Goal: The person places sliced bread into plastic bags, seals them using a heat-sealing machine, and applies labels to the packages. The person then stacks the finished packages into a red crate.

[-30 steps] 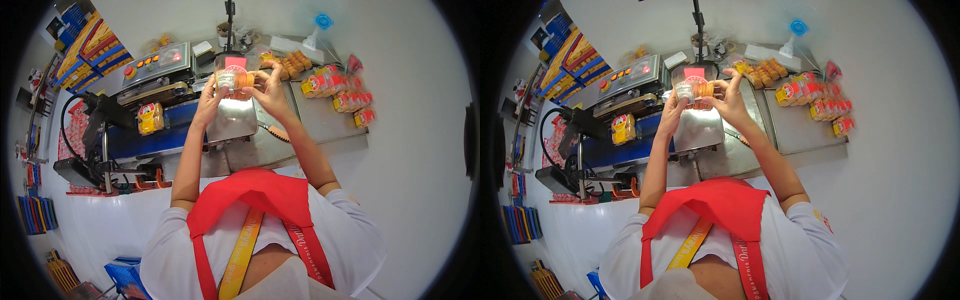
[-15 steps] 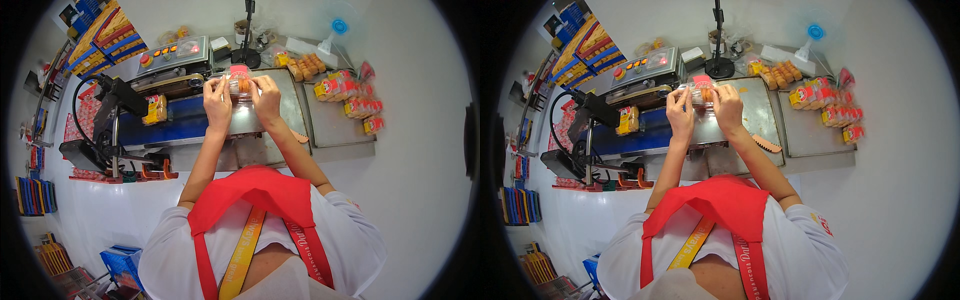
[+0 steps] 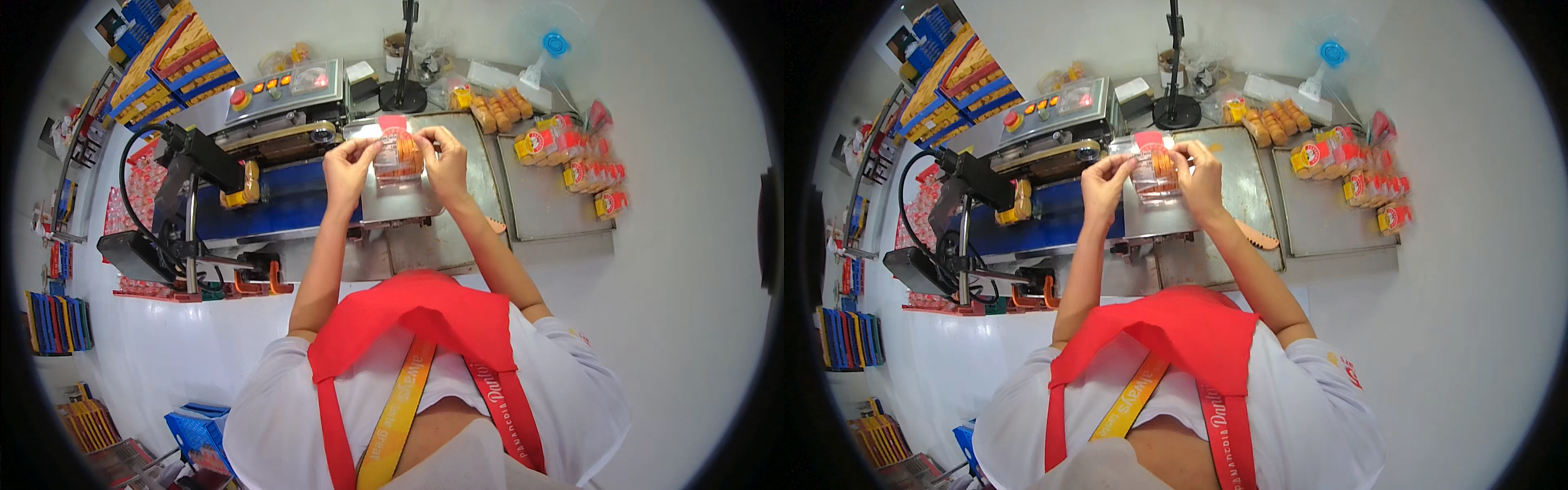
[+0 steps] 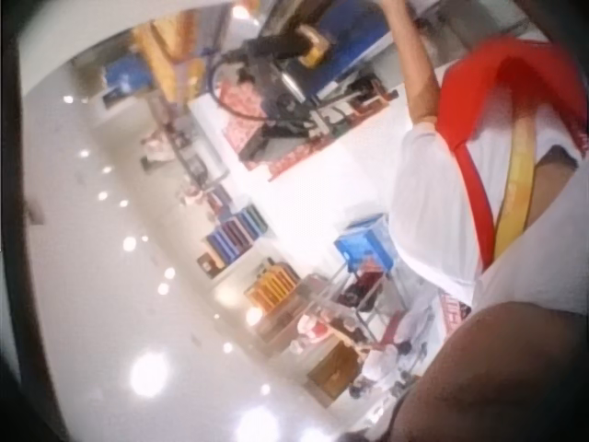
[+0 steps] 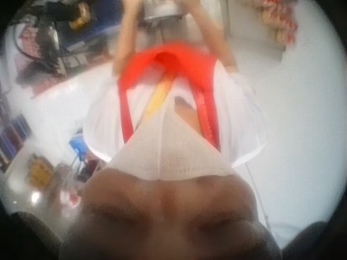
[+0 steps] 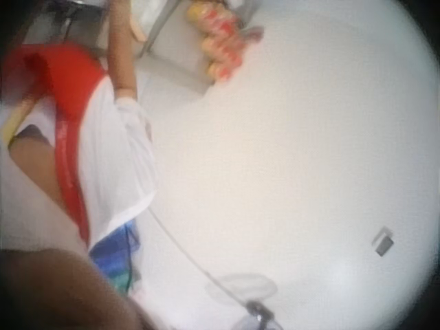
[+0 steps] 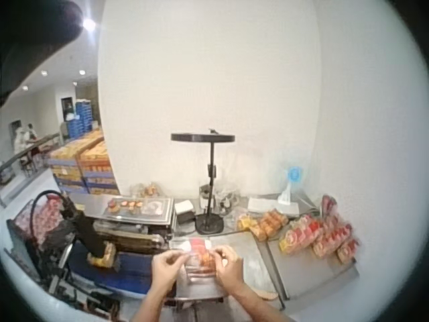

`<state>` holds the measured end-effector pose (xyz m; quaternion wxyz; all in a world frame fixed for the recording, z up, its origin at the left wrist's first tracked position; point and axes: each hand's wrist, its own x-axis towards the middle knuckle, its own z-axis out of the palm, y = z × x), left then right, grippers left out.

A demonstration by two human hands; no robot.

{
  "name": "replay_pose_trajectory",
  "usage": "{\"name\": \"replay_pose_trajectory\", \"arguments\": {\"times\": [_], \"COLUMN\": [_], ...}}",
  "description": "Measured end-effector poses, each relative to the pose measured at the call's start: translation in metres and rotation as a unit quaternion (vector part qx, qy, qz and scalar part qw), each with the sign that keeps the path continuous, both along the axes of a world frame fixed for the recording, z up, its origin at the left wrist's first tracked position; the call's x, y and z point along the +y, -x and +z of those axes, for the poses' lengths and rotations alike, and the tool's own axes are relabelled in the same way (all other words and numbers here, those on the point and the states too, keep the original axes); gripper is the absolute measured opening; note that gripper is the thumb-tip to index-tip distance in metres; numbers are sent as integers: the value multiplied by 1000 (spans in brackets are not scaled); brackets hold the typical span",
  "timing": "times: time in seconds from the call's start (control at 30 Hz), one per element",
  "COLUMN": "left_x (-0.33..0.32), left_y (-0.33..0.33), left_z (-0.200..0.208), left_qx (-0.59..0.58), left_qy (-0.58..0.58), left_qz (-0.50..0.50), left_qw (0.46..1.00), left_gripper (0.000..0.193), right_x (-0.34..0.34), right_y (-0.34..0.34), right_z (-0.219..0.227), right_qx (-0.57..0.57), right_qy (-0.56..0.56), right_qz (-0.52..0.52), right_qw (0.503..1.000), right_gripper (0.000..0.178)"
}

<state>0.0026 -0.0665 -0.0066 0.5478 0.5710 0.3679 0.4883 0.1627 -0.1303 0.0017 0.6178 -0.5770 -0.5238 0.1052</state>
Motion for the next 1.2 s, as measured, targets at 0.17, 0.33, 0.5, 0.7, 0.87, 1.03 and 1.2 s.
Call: {"name": "replay_pose_trajectory", "arguments": {"times": [0.17,0.33,0.5,0.7,0.87,1.03,1.2], "left_x": [19,37,28,26,18,45,80], "left_y": [8,7,7,8,19,28,-6], "left_z": [5,5,-4,5,18,22,-2], "left_qx": [-46,-60,-81,-81,-91,37,425], "left_qy": [-41,-44,-68,25,38,-21,-240], "left_qz": [-94,-158,-105,-85,-79,-56,99], "left_qw": [994,985,989,993,992,998,867], "left_gripper": [12,8,10,11,29,23,12], "right_x": [9,21,19,19,11,28,92], "right_y": [-13,-26,-19,-16,-8,-9,-30], "right_z": [-2,-10,-16,-16,-4,13,-50], "right_qx": [-32,69,176,222,223,178,93], "right_qy": [-12,-25,-16,14,-11,69,189], "right_qz": [54,127,146,147,150,132,70], "right_qw": [998,989,973,964,963,973,975], "right_gripper": [10,8,6,6,13,24,27]}}
